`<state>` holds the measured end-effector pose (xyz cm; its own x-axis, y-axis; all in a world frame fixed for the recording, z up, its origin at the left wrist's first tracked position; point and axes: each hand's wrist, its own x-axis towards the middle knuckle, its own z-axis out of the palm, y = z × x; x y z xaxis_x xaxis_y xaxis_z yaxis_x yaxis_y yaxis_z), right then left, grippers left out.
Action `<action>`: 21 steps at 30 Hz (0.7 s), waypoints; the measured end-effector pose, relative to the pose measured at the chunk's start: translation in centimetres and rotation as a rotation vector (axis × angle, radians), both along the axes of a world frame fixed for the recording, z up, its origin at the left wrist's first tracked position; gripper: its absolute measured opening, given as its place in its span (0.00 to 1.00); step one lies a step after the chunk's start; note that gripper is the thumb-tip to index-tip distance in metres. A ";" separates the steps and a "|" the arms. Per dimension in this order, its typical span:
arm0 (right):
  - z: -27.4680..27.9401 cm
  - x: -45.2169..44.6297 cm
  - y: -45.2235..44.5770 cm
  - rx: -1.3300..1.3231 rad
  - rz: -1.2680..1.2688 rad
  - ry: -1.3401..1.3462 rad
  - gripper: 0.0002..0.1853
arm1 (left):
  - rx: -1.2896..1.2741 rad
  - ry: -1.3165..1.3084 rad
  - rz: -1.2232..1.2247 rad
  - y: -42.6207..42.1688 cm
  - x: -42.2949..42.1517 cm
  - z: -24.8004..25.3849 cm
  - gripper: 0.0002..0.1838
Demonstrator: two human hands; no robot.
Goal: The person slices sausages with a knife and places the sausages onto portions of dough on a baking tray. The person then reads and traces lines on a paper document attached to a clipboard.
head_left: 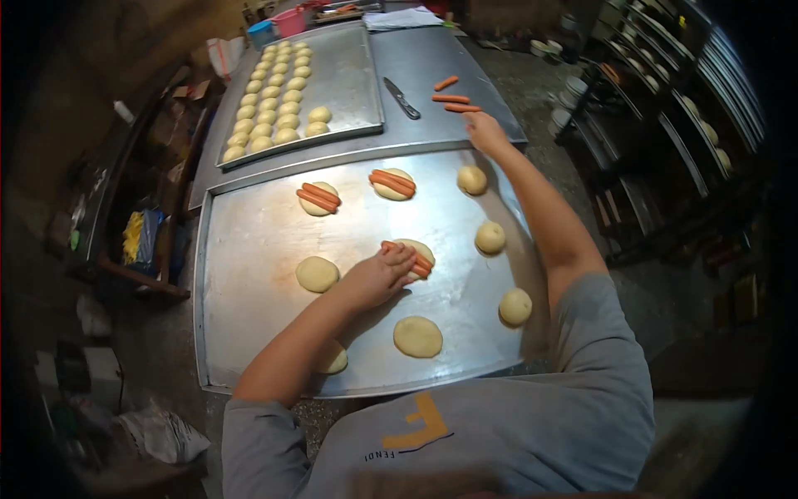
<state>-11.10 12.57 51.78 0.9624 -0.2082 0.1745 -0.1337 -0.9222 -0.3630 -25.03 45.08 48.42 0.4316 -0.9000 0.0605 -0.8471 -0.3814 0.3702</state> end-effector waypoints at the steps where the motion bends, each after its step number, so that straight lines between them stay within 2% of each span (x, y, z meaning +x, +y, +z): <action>1: -0.2 1.7 -1.1 -0.064 0.017 0.040 0.18 | 0.006 -0.013 0.028 -0.1 -0.2 0.0 0.21; 3: -4.0 6.1 -3.3 -0.127 -0.050 -0.143 0.18 | 0.015 -0.012 0.057 -0.2 -0.6 0.4 0.21; 5: -8.8 10.9 -6.9 -0.164 0.024 -0.083 0.16 | -0.040 0.013 0.113 -0.2 -0.6 1.1 0.21; 6: -7.6 10.8 -5.3 -0.157 0.051 -0.089 0.16 | -0.106 0.048 0.139 -0.2 -0.8 1.4 0.21; 8: -3.9 8.4 -2.1 -0.367 -0.175 0.073 0.15 | -0.248 0.123 0.181 0.1 -1.4 2.2 0.21; 10: -4.5 9.8 -0.9 -0.343 -0.156 0.101 0.15 | -0.326 0.231 0.419 1.3 -1.8 4.5 0.19; 11: -4.6 10.0 -1.2 -0.325 -0.167 0.130 0.15 | -0.328 0.243 0.409 2.3 -1.9 4.9 0.19; 13: -4.0 9.7 -2.8 -0.293 -0.211 0.171 0.14 | -0.656 0.606 0.660 4.8 -1.5 5.6 0.17; 14: -2.9 8.7 -3.4 -0.298 -0.233 0.166 0.14 | -0.685 0.592 0.703 5.7 -1.8 6.0 0.16; 16: -1.0 5.5 -1.1 0.006 -0.099 0.191 0.13 | -0.717 0.572 0.728 6.9 -2.7 6.4 0.15; 21: 2.6 -1.4 5.0 0.768 0.294 0.218 0.11 | -0.886 0.828 0.797 7.3 -4.0 7.9 0.17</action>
<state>-12.48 17.59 54.41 0.9916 0.0704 -0.1088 -0.0672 -0.4386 -0.8962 -29.03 52.41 56.29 0.9765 -0.2094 -0.0517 0.0463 -0.0302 0.9985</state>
